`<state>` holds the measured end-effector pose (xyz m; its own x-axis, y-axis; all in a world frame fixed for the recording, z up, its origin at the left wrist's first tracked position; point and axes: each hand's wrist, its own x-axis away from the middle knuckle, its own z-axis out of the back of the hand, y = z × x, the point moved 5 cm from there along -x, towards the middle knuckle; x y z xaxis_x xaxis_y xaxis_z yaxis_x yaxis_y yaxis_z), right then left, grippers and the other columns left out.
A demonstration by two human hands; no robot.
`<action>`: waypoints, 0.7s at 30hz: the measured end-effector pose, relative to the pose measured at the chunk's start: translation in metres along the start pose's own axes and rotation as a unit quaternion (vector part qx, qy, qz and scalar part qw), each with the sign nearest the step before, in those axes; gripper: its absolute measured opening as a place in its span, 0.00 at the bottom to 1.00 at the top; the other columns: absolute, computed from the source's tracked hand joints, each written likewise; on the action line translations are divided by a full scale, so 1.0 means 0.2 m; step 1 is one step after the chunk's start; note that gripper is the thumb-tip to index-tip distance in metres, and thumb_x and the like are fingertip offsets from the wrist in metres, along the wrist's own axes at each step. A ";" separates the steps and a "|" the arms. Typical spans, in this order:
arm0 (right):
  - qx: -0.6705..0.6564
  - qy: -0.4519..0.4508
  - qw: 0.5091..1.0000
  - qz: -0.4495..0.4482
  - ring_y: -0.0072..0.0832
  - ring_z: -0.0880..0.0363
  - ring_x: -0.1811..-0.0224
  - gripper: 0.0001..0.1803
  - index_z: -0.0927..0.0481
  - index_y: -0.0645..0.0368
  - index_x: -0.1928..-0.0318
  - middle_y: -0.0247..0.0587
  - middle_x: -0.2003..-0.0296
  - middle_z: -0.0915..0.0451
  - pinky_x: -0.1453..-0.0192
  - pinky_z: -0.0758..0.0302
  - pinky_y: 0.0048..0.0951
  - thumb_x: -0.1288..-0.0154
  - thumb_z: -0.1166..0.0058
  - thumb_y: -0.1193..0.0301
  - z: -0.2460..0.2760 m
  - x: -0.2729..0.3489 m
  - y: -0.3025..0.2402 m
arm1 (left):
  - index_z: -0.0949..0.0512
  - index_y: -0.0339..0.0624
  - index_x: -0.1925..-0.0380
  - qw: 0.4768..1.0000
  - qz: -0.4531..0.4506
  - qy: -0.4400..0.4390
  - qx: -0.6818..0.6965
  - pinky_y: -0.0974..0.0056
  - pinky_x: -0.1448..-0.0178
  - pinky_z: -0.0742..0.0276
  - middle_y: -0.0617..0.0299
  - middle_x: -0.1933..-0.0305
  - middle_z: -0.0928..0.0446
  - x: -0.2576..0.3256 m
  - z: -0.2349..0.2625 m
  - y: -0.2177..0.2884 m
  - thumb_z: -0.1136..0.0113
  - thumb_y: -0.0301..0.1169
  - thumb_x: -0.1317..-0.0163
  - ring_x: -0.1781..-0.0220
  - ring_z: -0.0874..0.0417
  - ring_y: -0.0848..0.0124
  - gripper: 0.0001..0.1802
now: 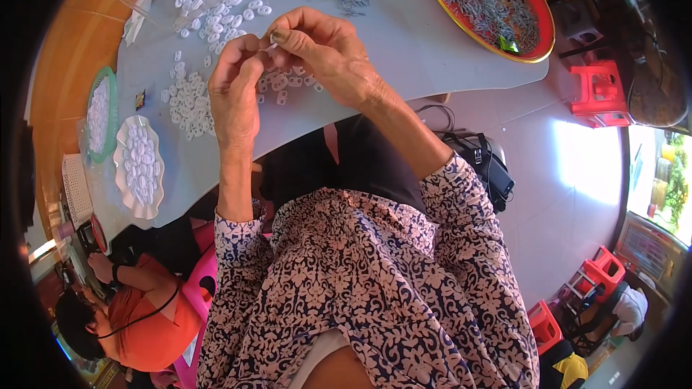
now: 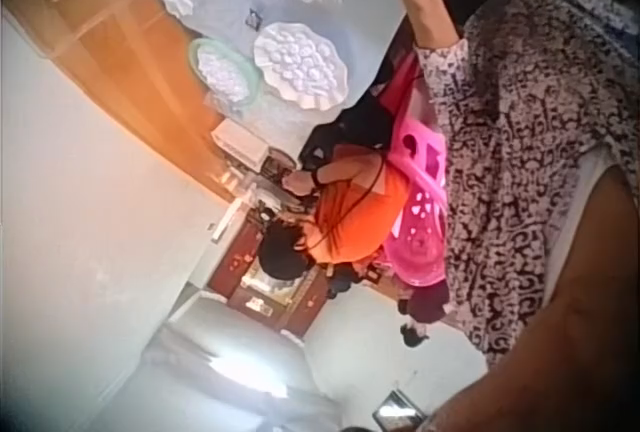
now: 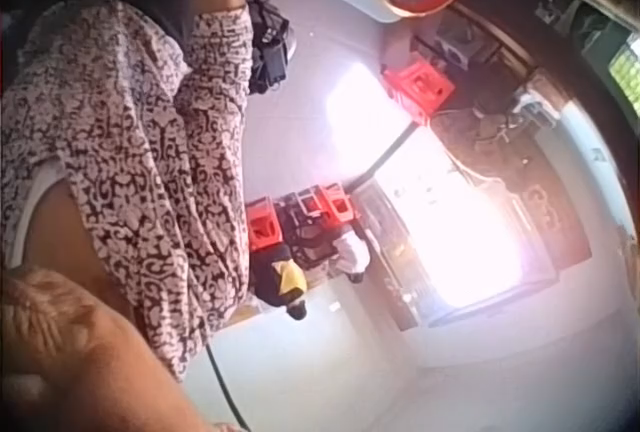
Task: Assembling small white plastic components by hand on a workspace table.
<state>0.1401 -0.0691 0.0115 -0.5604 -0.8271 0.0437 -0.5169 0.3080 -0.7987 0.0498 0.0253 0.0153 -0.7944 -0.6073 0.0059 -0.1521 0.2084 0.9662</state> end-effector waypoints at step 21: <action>0.222 0.003 0.973 0.062 0.15 0.23 0.65 0.15 0.27 0.61 0.50 0.34 0.67 0.20 0.59 0.24 0.19 0.38 0.44 0.76 -0.01 0.04 -0.04 | 0.24 0.37 0.66 0.998 -0.008 0.053 0.014 0.74 0.56 0.35 0.69 0.67 0.29 -0.03 0.00 0.06 0.47 0.20 0.45 0.64 0.31 0.81 0.07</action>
<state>0.1385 -0.0764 0.0199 -0.6055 -0.7931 -0.0668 -0.1155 0.1706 -0.9785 0.0523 0.0317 0.0261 -0.7245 -0.6890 0.0187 -0.1823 0.2177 0.9588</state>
